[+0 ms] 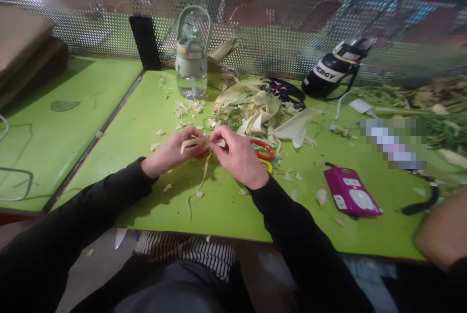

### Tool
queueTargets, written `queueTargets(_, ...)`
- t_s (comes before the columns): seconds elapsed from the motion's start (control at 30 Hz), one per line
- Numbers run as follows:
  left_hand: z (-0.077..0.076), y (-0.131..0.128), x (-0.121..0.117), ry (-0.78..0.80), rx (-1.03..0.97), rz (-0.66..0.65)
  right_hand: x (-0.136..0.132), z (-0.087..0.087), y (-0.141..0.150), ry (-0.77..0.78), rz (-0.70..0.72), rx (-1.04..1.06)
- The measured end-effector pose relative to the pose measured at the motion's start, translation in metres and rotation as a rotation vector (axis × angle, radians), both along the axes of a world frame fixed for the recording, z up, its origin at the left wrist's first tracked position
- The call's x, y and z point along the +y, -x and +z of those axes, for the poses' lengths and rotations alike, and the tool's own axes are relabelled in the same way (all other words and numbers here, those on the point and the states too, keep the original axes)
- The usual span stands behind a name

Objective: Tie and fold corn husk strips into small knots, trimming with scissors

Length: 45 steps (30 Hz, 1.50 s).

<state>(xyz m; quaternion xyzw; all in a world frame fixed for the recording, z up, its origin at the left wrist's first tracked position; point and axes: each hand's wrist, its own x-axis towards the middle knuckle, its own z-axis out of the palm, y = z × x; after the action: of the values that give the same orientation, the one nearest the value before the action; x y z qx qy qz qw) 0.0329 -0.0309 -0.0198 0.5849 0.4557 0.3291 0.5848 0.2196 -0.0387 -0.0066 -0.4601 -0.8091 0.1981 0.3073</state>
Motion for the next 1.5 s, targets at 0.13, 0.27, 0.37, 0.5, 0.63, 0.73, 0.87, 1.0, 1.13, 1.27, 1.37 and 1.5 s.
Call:
queueTargets(0.13,-0.001,0.003,0.002,-0.017,0.015,-0.029,0.001,0.002,-0.002,-0.009,0.065,-0.008)
queueTargets(0.27,-0.006,0.005,0.002,-0.120,0.075,-0.103,0.001,0.005,-0.006,-0.093,0.105,-0.136)
queueTargets(0.37,-0.011,0.006,0.003,-0.164,0.054,-0.153,0.001,0.009,-0.009,-0.041,0.167,-0.152)
queueTargets(0.5,-0.015,0.006,0.009,-0.148,0.012,-0.198,0.002,0.008,-0.008,0.024,0.113,-0.060)
queueTargets(0.63,-0.013,0.003,0.012,-0.024,-0.009,-0.197,0.001,0.003,-0.004,-0.034,0.033,-0.038)
queueTargets(0.73,-0.008,-0.002,0.009,0.077,-0.071,-0.084,0.000,0.003,-0.002,-0.019,0.032,-0.054)
queueTargets(0.87,-0.002,-0.005,0.005,0.181,-0.095,0.007,0.000,0.005,-0.003,0.062,0.054,-0.039)
queueTargets(1.0,-0.003,-0.002,0.005,0.195,-0.191,0.015,0.001,0.004,-0.003,0.040,-0.008,0.048)
queueTargets(1.13,-0.008,-0.001,0.006,0.211,-0.242,-0.032,0.003,0.000,-0.004,0.070,-0.022,0.091)
queueTargets(1.27,-0.010,0.000,0.007,0.225,-0.260,-0.054,0.005,-0.003,-0.004,0.096,-0.018,0.106)
queueTargets(1.37,-0.010,0.000,0.007,0.212,-0.254,-0.065,0.005,-0.002,-0.004,0.099,-0.037,0.105)
queueTargets(1.5,-0.009,-0.003,0.005,0.229,-0.253,-0.001,0.003,-0.001,-0.003,0.084,-0.039,0.097)
